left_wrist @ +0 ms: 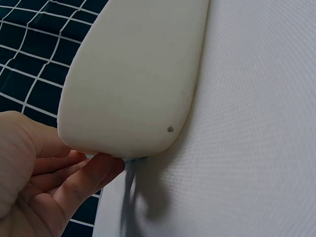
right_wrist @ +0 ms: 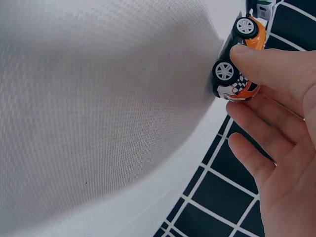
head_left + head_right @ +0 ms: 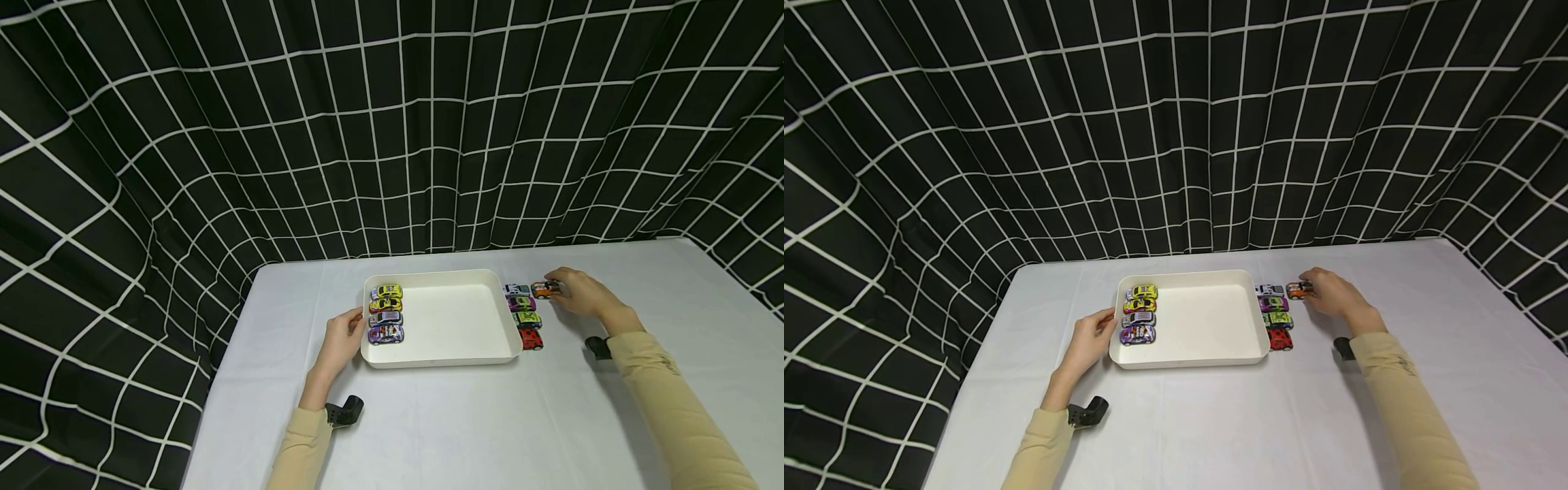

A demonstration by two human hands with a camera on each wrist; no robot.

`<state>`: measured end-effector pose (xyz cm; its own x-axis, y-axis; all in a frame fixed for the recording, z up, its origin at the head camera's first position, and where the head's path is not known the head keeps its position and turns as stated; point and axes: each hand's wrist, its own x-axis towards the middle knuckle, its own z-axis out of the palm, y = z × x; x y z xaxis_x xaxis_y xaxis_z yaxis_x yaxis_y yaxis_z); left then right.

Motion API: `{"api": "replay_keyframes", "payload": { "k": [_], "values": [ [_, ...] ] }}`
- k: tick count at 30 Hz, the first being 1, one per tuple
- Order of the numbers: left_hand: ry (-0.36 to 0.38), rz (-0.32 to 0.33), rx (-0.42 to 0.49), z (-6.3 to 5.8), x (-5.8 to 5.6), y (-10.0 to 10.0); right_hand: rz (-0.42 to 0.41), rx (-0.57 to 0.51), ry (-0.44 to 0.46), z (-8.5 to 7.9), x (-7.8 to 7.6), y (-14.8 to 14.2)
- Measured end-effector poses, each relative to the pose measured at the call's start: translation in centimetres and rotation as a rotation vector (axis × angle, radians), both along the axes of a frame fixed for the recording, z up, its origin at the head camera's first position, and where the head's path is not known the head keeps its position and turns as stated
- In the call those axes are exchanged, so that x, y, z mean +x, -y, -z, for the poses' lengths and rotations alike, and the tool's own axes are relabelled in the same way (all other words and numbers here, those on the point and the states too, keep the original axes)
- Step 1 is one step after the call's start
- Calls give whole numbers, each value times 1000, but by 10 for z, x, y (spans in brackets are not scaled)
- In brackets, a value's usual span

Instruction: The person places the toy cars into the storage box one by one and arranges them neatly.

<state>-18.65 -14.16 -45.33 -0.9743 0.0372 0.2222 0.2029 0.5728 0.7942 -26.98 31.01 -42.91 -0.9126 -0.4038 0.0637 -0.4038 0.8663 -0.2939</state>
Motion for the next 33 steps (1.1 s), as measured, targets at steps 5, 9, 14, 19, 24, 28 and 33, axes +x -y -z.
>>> {"api": "replay_keyframes", "payload": {
  "k": [5,9,14,19,24,28,33],
  "values": [
    [-7,3,-5,-1,0,0,10,-2,32,2,-3,1],
    [-16,2,-6,-1,0,0,4,-9,32,2,-3,1],
    [-10,5,-6,-1,0,0,-2,-2,25,2,-3,1],
    [5,-3,-5,0,-1,0,-16,-1,14,3,-4,1],
    [19,-7,-10,0,0,0,-45,-3,-3,3,-4,1],
    [16,-6,-10,0,0,-1,-57,-9,-9,3,-3,0],
    [-2,-2,-8,0,1,0,-55,-17,-3,2,-2,-2]
  ]
}}
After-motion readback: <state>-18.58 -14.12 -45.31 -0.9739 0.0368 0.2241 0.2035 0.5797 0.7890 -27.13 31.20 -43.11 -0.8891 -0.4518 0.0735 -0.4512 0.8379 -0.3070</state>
